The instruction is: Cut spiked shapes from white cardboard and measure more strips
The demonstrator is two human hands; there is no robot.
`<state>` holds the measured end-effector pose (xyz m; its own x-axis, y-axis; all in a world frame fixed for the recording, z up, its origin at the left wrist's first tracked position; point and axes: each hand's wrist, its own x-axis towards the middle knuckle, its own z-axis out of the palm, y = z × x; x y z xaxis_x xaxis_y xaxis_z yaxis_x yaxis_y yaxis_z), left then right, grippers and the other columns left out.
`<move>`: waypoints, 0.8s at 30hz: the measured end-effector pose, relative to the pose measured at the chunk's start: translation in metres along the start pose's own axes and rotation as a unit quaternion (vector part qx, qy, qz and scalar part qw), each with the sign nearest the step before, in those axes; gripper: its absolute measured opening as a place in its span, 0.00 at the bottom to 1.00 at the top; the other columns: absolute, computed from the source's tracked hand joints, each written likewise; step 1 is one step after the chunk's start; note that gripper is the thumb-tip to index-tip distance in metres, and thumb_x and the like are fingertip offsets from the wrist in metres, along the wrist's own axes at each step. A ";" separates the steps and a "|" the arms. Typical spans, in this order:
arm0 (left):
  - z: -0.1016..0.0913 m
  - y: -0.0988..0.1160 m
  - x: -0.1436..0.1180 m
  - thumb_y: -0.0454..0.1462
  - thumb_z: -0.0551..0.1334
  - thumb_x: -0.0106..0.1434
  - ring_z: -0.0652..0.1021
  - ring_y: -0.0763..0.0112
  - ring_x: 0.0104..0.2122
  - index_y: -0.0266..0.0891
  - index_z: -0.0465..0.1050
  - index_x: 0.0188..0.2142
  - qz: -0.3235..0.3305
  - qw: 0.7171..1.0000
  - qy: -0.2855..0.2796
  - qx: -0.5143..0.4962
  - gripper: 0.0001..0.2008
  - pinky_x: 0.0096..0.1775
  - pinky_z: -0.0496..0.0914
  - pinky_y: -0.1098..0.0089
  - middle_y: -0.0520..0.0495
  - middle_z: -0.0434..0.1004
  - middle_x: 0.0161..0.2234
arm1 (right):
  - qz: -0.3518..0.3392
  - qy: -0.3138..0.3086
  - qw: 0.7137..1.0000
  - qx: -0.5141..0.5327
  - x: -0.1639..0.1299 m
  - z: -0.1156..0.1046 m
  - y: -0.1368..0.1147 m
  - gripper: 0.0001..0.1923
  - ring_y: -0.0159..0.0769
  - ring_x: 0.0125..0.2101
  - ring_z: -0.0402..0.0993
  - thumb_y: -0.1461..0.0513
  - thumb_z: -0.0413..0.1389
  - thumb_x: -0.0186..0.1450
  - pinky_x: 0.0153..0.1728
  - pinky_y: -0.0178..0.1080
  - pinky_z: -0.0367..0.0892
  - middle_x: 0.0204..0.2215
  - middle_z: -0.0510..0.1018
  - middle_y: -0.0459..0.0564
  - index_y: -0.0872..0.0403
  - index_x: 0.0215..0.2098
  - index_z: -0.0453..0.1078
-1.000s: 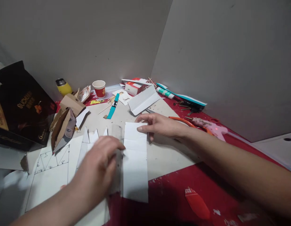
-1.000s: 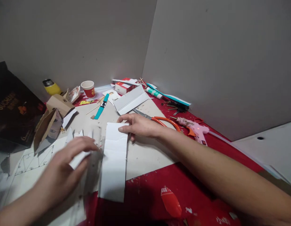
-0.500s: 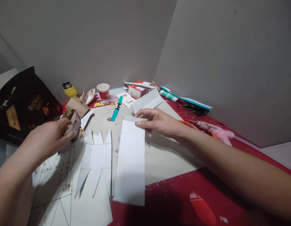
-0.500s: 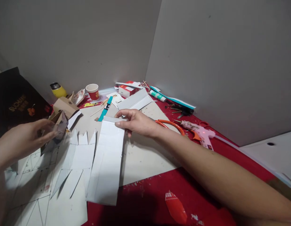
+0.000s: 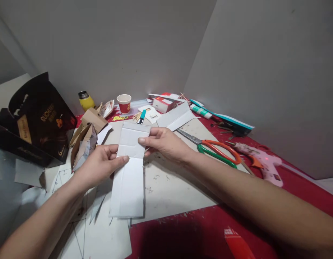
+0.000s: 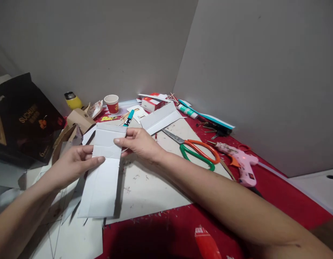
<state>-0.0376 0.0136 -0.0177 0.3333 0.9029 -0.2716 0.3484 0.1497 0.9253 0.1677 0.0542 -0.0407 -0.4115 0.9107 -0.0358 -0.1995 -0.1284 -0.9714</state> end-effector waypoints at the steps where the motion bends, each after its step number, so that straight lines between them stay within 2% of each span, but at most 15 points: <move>1: -0.003 -0.001 0.001 0.49 0.65 0.56 0.74 0.69 0.20 0.38 0.76 0.34 0.006 1.000 -0.003 0.019 0.16 0.23 0.67 0.70 0.51 0.75 0.21 | -0.002 0.001 1.000 -0.008 0.002 -0.001 0.001 0.10 0.31 0.26 0.76 0.62 0.64 0.55 0.23 0.30 0.73 0.29 0.81 0.49 0.57 0.35 0.76; 3: -0.012 -0.003 0.005 0.52 0.60 0.60 0.74 0.69 0.21 0.39 0.75 0.32 0.024 0.995 0.014 0.094 0.18 0.24 0.67 0.71 0.51 0.75 0.22 | -0.024 0.025 0.999 -0.017 0.006 -0.007 0.000 0.09 0.29 0.23 0.75 0.62 0.65 0.55 0.20 0.29 0.71 0.27 0.80 0.47 0.57 0.34 0.76; 4: -0.018 -0.004 0.008 0.53 0.57 0.62 0.75 0.69 0.22 0.40 0.74 0.32 0.030 0.986 0.043 0.159 0.20 0.26 0.67 0.70 0.50 0.77 0.24 | -0.036 0.045 0.998 -0.017 0.008 -0.013 -0.002 0.09 0.29 0.21 0.74 0.62 0.65 0.55 0.18 0.29 0.70 0.25 0.80 0.46 0.57 0.32 0.75; 5: -0.024 -0.006 0.011 0.54 0.55 0.62 0.77 0.66 0.25 0.40 0.74 0.33 0.032 0.968 0.083 0.233 0.21 0.28 0.68 0.69 0.48 0.78 0.28 | -0.045 0.068 0.997 -0.013 0.011 -0.019 -0.003 0.08 0.27 0.19 0.72 0.61 0.65 0.54 0.16 0.28 0.69 0.23 0.79 0.45 0.57 0.31 0.74; 7: -0.038 -0.011 0.016 0.54 0.55 0.60 0.78 0.59 0.31 0.40 0.74 0.34 0.013 0.914 0.165 0.369 0.21 0.31 0.67 0.65 0.44 0.79 0.31 | -0.047 0.106 0.993 0.001 0.014 -0.032 -0.006 0.09 0.25 0.15 0.67 0.60 0.66 0.55 0.13 0.27 0.65 0.20 0.76 0.43 0.57 0.30 0.73; 9: -0.049 -0.016 0.020 0.54 0.59 0.56 0.77 0.51 0.32 0.40 0.74 0.31 -0.016 0.880 0.201 0.430 0.20 0.31 0.65 0.62 0.40 0.78 0.30 | -0.044 0.117 0.992 0.014 0.016 -0.040 -0.007 0.11 0.23 0.12 0.63 0.58 0.66 0.55 0.10 0.26 0.61 0.17 0.73 0.40 0.56 0.29 0.71; 10: -0.052 -0.018 0.021 0.53 0.61 0.54 0.76 0.50 0.32 0.40 0.74 0.29 -0.027 0.876 0.201 0.437 0.19 0.31 0.63 0.62 0.39 0.78 0.29 | -0.041 0.113 0.993 0.017 0.015 -0.042 -0.006 0.12 0.23 0.12 0.62 0.57 0.66 0.55 0.09 0.26 0.58 0.16 0.72 0.39 0.55 0.28 0.69; 13: -0.053 -0.025 0.024 0.50 0.64 0.50 0.76 0.53 0.31 0.41 0.73 0.27 -0.040 0.879 0.174 0.443 0.15 0.29 0.61 0.64 0.41 0.78 0.29 | -0.016 0.085 0.996 0.018 0.010 -0.033 0.002 0.16 0.21 0.10 0.58 0.54 0.66 0.55 0.08 0.25 0.51 0.14 0.69 0.37 0.55 0.27 0.67; 16: -0.048 -0.030 0.025 0.45 0.65 0.48 0.75 0.58 0.29 0.42 0.71 0.26 -0.035 0.895 0.145 0.421 0.10 0.28 0.60 0.67 0.44 0.77 0.27 | 0.025 0.037 0.999 0.012 0.002 -0.012 0.016 0.16 0.21 0.09 0.58 0.52 0.64 0.57 0.07 0.25 0.48 0.14 0.70 0.38 0.55 0.33 0.68; 20: -0.042 -0.031 0.024 0.42 0.62 0.51 0.71 0.64 0.25 0.43 0.67 0.25 -0.005 0.921 0.131 0.366 0.07 0.27 0.58 0.68 0.50 0.71 0.23 | 0.078 -0.022 0.997 0.002 -0.007 0.009 0.031 0.17 0.24 0.11 0.63 0.57 0.63 0.58 0.09 0.24 0.55 0.16 0.73 0.40 0.57 0.42 0.68; 24: -0.035 -0.024 0.021 0.43 0.60 0.55 0.68 0.68 0.23 0.43 0.66 0.28 0.015 0.952 0.132 0.275 0.08 0.25 0.57 0.70 0.55 0.66 0.21 | 0.111 -0.029 0.993 -0.007 -0.010 0.009 0.032 0.21 0.27 0.14 0.68 0.61 0.63 0.57 0.10 0.26 0.61 0.19 0.75 0.43 0.57 0.47 0.66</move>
<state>-0.0698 0.0428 -0.0363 0.1429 0.9842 -0.1046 0.7722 -0.0447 0.6338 0.1572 0.0376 -0.0694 -0.4946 0.8364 -0.2361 -0.0867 -0.3178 -0.9442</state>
